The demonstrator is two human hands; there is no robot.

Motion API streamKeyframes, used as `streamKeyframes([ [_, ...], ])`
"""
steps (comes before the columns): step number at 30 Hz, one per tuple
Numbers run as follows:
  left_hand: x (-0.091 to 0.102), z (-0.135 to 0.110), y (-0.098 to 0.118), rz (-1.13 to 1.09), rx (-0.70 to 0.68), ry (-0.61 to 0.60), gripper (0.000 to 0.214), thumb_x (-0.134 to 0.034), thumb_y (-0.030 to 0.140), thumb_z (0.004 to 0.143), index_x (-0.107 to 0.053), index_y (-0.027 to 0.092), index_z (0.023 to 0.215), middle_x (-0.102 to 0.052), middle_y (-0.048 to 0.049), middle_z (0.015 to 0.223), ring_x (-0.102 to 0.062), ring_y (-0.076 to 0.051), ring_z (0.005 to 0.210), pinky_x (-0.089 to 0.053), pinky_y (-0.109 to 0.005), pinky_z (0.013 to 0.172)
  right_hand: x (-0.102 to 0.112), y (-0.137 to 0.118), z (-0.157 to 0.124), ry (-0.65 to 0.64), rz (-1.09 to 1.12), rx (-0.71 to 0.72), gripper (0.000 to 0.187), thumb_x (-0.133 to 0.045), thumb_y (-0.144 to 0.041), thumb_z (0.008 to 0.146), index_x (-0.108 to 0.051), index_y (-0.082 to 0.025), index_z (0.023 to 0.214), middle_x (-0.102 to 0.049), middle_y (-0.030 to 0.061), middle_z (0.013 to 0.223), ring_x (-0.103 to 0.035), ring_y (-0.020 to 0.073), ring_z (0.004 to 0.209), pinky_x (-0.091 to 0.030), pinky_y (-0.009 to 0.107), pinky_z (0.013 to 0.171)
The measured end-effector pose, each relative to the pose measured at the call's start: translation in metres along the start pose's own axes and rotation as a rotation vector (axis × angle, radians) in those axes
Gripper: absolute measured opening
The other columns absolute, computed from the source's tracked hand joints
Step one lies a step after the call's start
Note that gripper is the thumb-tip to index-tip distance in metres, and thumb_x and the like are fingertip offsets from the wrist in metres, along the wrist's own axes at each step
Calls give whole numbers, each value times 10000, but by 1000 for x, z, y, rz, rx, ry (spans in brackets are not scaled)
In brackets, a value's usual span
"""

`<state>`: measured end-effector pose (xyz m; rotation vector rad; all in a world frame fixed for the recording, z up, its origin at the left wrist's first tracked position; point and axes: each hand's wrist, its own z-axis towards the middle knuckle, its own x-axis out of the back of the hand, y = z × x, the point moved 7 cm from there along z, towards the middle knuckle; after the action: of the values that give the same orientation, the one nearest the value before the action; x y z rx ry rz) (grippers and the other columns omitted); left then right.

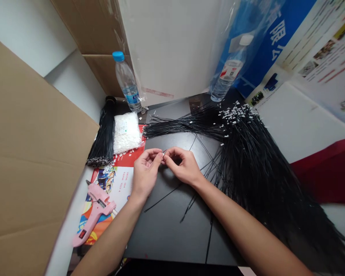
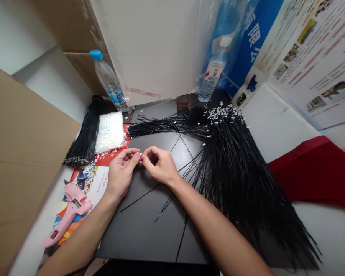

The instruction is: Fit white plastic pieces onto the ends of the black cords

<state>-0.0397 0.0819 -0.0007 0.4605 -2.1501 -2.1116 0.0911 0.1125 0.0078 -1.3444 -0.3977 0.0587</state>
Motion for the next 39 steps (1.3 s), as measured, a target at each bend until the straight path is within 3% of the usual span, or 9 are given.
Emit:
streamKeyframes([
  [8,4,2,0,-38,44,-28,263,-777,289,741,-636,149,914,-692,-5,801,-664,-106,698,-555,-251,732,-1,-3,0,-11,-1,17,123,-599,-282,829,-624,-166,802,-674,10,715,-605,101,624,-493,211,621],
  [18,2,2,6,6,-48,-46,218,-760,291,760,-618,166,869,-673,-12,805,-675,-142,767,-570,-288,763,-1,-7,-1,-15,-57,42,160,-605,-317,865,-634,-171,806,-683,13,709,-593,101,594,-484,221,602],
  [21,-3,-1,8,30,-46,-87,200,-704,320,821,-633,168,929,-698,-42,880,-682,-159,829,-565,-287,761,-1,-8,1,-6,-40,82,144,-632,-301,855,-623,-173,789,-665,5,687,-584,101,594,-488,228,612],
  [24,0,-3,21,172,-97,-111,222,-611,363,903,-641,175,1018,-709,-69,972,-668,-155,785,-549,-280,694,9,-24,5,92,98,143,152,-663,-322,865,-615,-186,817,-642,-7,715,-588,97,632,-500,234,641],
  [27,18,-1,42,516,-247,-34,196,-569,332,932,-656,193,1039,-704,-81,1028,-659,-185,840,-527,-299,687,40,-60,8,244,417,221,185,-686,-394,876,-589,-235,884,-597,-36,738,-589,93,663,-522,236,652],
  [31,45,9,51,978,-346,34,177,-518,223,918,-674,176,985,-701,-107,1016,-637,-250,931,-504,-418,879,103,-127,11,337,650,320,99,-581,-327,966,-601,-268,890,-606,-36,884,-595,66,751,-531,192,663],
  [33,55,13,46,1113,-346,54,208,-497,221,917,-676,172,1011,-700,-120,1028,-616,-285,975,-480,-459,924,142,-149,14,471,573,260,278,-398,-246,1044,-643,-239,913,-641,-5,1055,-613,45,852,-535,172,728],
  [36,61,15,36,1239,-349,46,262,-480,250,929,-678,158,1074,-698,-154,1065,-593,-319,1018,-459,-482,940,193,-155,18,671,246,-3,407,-299,-187,1057,-705,-162,1057,-623,70,1301,-614,31,1020,-502,149,784],
  [39,60,14,32,1283,-360,38,300,-460,262,935,-679,149,1106,-700,-170,1070,-585,-329,1013,-448,-487,941,225,-142,31,641,-169,-245,399,-332,-216,1044,-654,-81,1239,-592,185,1380,-642,54,991,-478,195,718],
])
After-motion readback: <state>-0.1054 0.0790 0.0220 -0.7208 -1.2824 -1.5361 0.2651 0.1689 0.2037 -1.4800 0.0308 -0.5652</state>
